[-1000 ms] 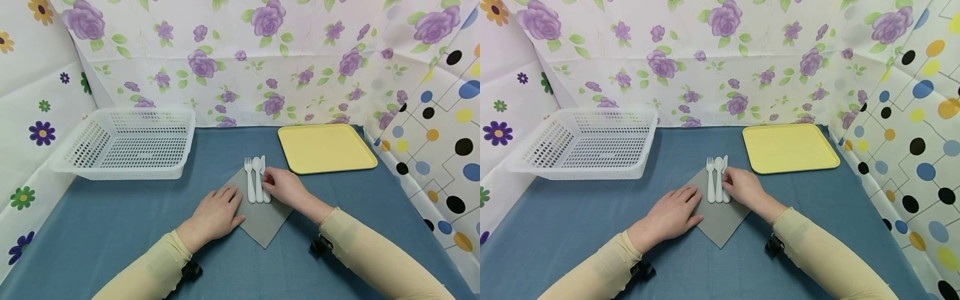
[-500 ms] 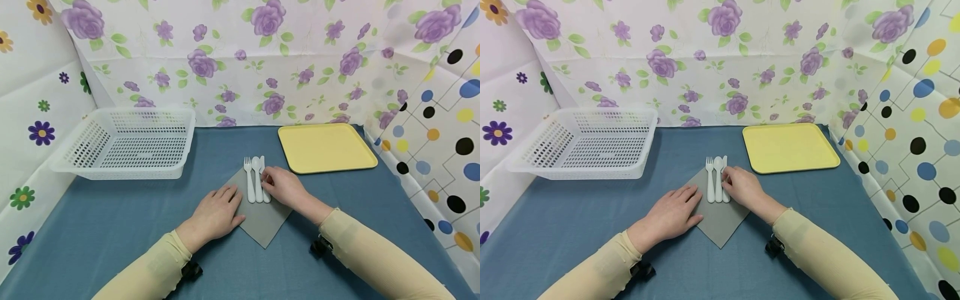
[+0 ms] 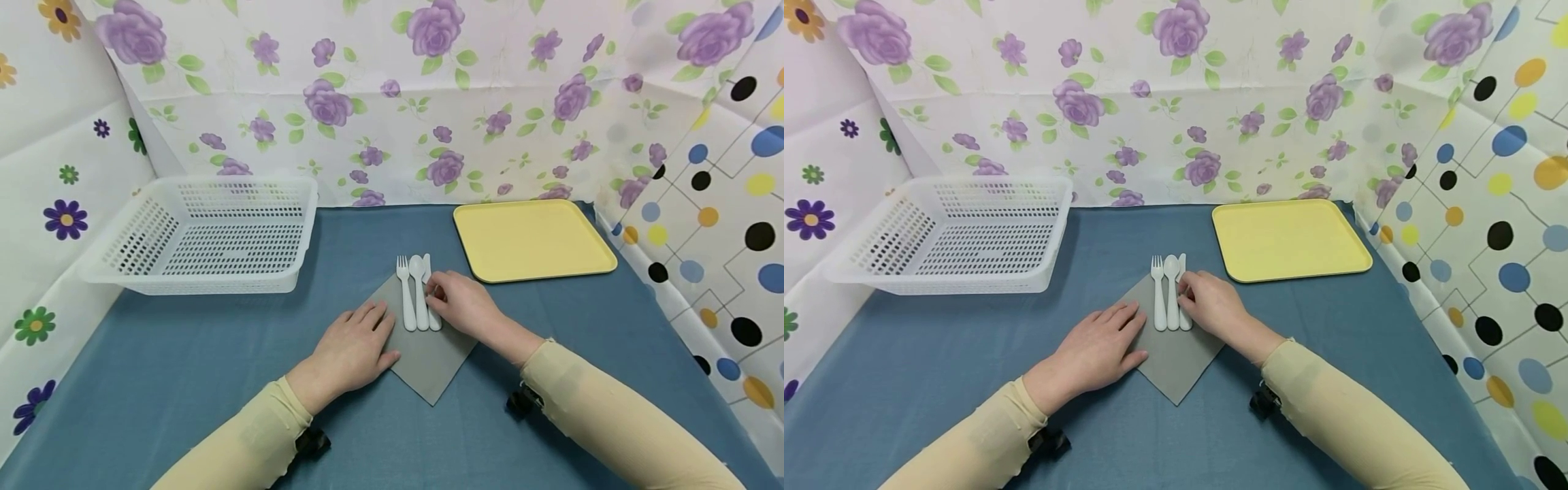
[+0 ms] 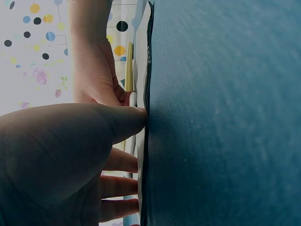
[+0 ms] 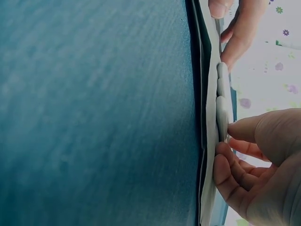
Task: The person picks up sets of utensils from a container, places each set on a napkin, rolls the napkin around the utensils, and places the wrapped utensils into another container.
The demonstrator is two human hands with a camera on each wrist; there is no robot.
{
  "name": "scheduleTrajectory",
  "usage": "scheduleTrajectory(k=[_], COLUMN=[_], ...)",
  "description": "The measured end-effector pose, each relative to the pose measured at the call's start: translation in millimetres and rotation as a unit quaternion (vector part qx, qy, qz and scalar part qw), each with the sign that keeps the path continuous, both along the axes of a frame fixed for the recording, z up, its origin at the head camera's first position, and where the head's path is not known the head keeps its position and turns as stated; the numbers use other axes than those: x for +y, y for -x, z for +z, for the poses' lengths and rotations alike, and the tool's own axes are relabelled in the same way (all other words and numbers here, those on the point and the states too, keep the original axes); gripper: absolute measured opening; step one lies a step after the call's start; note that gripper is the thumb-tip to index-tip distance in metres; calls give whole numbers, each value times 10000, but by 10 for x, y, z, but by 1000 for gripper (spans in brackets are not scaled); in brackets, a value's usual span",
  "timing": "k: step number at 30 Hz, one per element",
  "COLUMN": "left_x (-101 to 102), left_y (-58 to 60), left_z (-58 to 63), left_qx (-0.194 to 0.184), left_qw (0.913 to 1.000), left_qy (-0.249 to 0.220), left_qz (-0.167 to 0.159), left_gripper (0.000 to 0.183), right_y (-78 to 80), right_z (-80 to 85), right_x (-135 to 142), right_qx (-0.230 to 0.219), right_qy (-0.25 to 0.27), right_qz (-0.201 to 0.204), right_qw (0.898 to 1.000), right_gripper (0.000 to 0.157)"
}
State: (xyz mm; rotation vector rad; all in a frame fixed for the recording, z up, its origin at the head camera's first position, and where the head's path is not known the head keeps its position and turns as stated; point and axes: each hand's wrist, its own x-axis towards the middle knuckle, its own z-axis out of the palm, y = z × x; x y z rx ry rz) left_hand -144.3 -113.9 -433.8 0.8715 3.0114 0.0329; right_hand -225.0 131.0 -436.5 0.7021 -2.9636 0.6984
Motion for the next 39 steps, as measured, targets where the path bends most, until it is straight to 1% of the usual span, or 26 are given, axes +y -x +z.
scheduleTrajectory(k=[8, 15, 19, 22, 26, 31, 34, 36, 39], left_x=[13, 21, 31, 32, 25, 4, -11, -18, -26], left_y=[-5, -4, -3, -10, -27, -56, -71, -79, -97], left_z=[16, 22, 23, 27, 32, 36, 35, 36, 34], left_qx=[76, 67, 46, 137, 396, 811, 991, 1081, 1190], left_qw=[10000, 10000, 10000, 9999, 9991, 9961, 9939, 9924, 9900], left_qy=[-41, -12, 13, 48, 54, -65, -109, -119, -158], left_qz=[-46, -29, -22, -39, -129, -340, -470, -569, -744], left_gripper=[65, 65, 66, 66, 64, 61, 57, 55, 52], right_y=[-44, -104, -165, -224, -306, -390, -431, -455, -492], right_z=[24, 9, 2, -3, -16, -32, -46, -53, -59], right_x=[44, 117, 164, 199, 251, 314, 356, 385, 426], right_qx=[27, 288, 355, 432, 682, 966, 1090, 1239, 1543], right_qy=[111, 23, -31, -57, -122, -261, -335, -408, -537], right_qz=[-67, 9, 24, 89, 338, 667, 812, 973, 1328], right_qw=[9999, 9996, 9994, 9990, 9970, 9927, 9902, 9867, 9776], right_gripper=[11, 10, 14, 18, 20, 23, 27, 29, 31])
